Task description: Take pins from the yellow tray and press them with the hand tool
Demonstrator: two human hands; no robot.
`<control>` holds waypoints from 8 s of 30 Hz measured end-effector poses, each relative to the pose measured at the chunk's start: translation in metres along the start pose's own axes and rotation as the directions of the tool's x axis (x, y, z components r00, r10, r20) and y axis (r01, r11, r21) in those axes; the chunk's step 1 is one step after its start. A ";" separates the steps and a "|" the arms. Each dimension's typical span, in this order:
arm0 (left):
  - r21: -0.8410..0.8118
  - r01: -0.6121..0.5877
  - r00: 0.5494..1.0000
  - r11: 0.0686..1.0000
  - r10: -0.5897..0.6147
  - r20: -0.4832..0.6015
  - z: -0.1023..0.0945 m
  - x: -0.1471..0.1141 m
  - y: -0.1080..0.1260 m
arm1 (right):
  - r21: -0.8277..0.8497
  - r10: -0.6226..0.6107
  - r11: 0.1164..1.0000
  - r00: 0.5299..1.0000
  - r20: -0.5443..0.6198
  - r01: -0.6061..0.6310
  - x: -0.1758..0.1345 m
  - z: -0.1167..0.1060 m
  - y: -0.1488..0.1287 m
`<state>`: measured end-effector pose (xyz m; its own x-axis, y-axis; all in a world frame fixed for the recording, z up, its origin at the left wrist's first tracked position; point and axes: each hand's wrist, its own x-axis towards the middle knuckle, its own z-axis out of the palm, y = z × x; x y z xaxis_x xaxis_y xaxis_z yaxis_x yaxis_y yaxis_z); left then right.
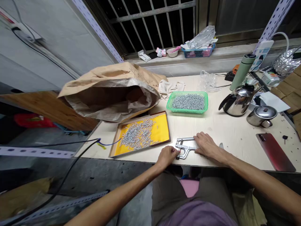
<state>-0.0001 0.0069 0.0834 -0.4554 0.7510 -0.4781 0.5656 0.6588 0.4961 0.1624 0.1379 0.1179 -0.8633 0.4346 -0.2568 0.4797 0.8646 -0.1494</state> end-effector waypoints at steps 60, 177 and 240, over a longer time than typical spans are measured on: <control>0.293 -0.257 0.629 0.921 0.389 -0.673 -0.051 0.015 -0.040 | 0.303 -0.329 0.807 0.812 -0.482 0.507 0.056 0.007 -0.049; 0.281 -0.692 0.647 0.664 0.744 -0.164 0.082 -0.018 0.012 | -0.154 -0.481 0.876 0.853 -0.201 0.458 0.047 0.013 -0.044; -0.319 0.128 0.986 0.939 -0.085 0.146 -0.010 0.012 -0.028 | 0.214 -0.025 0.969 0.917 -0.398 0.119 -0.033 0.065 -0.024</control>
<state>-0.0283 -0.0016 0.0713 -0.3967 0.6778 -0.6190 0.2538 0.7291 0.6356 0.1899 0.0868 0.0679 -0.8660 0.4775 0.1486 0.3957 0.8359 -0.3803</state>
